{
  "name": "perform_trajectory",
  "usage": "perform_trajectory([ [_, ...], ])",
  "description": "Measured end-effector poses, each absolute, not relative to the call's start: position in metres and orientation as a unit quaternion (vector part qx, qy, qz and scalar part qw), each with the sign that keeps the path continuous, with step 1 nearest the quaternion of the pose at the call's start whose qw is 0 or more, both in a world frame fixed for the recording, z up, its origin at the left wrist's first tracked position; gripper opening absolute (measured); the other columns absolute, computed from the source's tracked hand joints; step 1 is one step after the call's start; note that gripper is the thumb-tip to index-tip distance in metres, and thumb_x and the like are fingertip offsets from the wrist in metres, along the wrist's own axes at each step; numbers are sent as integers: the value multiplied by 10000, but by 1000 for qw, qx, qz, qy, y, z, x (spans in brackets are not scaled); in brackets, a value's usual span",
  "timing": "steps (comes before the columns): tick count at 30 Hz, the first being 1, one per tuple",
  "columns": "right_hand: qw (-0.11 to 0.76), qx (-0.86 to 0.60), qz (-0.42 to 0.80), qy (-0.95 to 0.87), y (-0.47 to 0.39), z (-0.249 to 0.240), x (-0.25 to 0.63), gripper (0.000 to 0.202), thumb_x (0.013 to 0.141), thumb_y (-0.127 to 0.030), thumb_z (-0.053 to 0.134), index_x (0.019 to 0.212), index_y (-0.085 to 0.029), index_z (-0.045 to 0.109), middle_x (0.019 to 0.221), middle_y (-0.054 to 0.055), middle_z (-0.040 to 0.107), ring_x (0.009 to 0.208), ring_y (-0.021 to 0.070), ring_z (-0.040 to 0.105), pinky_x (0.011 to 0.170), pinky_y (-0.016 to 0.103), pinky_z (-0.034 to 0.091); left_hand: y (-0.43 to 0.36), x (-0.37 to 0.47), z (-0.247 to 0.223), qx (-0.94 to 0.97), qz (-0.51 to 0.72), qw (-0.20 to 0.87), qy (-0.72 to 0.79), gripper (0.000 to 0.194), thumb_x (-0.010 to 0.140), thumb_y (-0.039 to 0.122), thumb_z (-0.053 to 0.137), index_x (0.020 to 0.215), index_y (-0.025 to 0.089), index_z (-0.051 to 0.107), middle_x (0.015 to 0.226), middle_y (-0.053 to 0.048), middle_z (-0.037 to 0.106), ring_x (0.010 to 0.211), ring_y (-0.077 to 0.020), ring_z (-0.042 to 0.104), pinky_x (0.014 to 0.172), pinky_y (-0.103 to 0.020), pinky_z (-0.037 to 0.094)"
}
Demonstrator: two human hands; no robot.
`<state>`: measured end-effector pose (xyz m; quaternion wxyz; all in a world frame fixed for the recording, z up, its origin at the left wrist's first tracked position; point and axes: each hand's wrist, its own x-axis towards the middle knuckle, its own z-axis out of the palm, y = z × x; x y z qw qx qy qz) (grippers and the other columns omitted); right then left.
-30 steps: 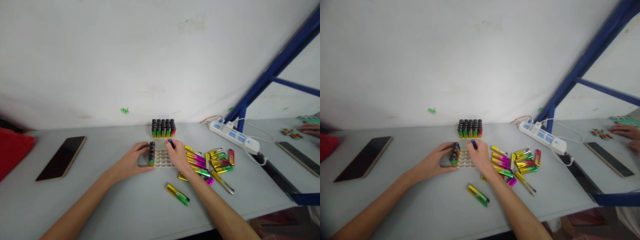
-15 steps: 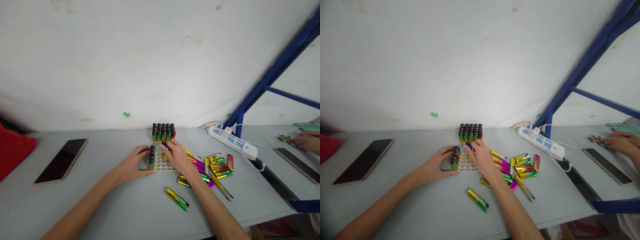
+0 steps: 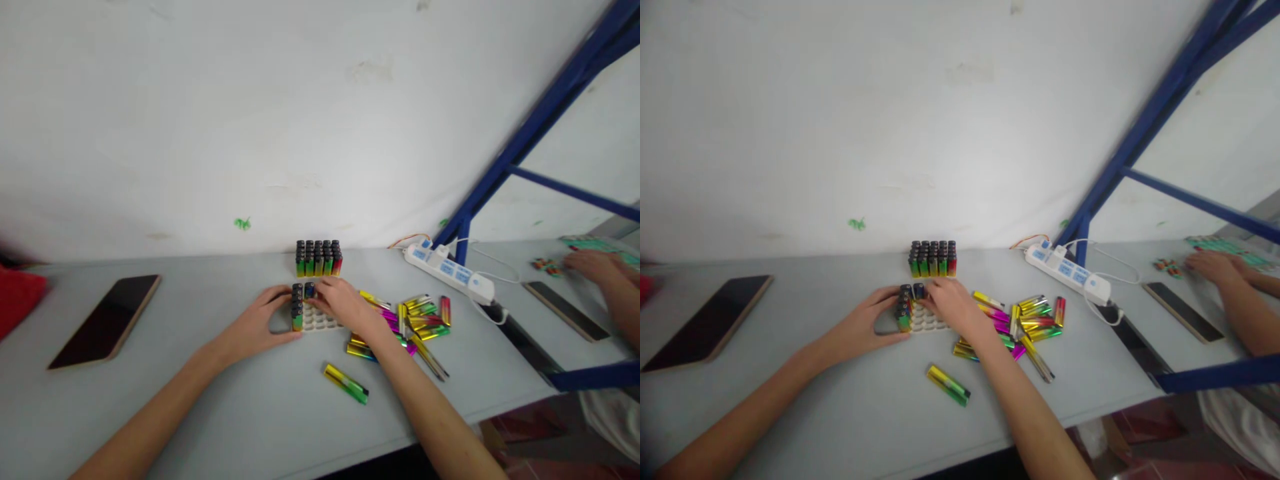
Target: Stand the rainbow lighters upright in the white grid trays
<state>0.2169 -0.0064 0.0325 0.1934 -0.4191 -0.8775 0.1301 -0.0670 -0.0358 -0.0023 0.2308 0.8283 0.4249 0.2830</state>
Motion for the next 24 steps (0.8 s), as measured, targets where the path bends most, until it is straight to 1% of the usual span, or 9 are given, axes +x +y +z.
perform_trajectory([
  [2,198,-419,149,-873,-8,38,227,158,1153,-252,898,1053,-207,785,1034,70,811,974,244,782,932,344,605,-34,-67,-4,828,284,232,425,712,919,701,979,1464,258,865,1683,-194,773,1567,-488,749,1409,-683,587],
  [5,236,-436,169,-852,-16,43,251,91,1196,-213,809,1107,-211,786,1041,51,811,925,214,759,898,324,589,-30,-68,-6,828,284,227,426,729,910,745,967,1448,263,869,1665,-197,785,1561,-499,751,1407,-699,583],
  [7,256,-461,163,-834,-25,45,278,98,1205,-201,760,1112,-220,783,1045,52,820,921,217,764,897,331,591,-29,-68,-9,831,282,220,427,746,902,773,956,1441,264,870,1669,-197,784,1560,-507,750,1408,-703,578],
  [11,269,-546,110,-786,-45,44,354,131,1190,-221,696,1098,-240,787,1038,72,838,947,254,792,935,376,616,-27,-69,-12,835,279,208,426,773,914,815,913,1445,255,864,1676,-209,775,1542,-504,759,1406,-682,585],
  [15,267,-662,12,-701,-60,40,434,174,1138,-257,663,1012,-243,783,1013,122,842,992,324,815,987,454,635,-26,-70,-13,839,282,195,422,788,923,854,889,1444,265,859,1657,-186,789,1526,-488,766,1405,-652,591],
  [17,255,-699,-15,-668,-64,37,458,160,1124,-286,681,1038,-228,802,1068,162,860,1058,354,828,1050,485,636,-25,-70,-14,839,281,191,424,806,929,880,874,1443,259,857,1654,-185,789,1525,-490,766,1400,-655,594],
  [19,220,-718,-12,-661,-67,34,468,168,1127,-334,715,1127,-212,831,1140,183,877,1130,371,836,1108,498,629,-25,-70,-15,838,281,188,429,828,926,906,862,1431,249,859,1654,-192,785,1525,-494,768,1396,-657,598],
  [21,165,-726,4,-668,-67,31,463,241,1144,-406,750,1245,-210,846,1202,180,889,1193,381,836,1135,501,618,-25,-71,-17,835,283,187,433,845,914,922,863,1417,243,861,1650,-201,783,1523,-500,770,1390,-661,602],
  [24,90,-748,3,-657,-62,28,443,365,1156,-511,796,1376,-224,840,1347,192,879,1306,406,818,1122,505,602,-24,-72,-19,836,289,185,428,811,918,899,881,1413,256,861,1641,-198,791,1514,-492,777,1375,-656,620],
])
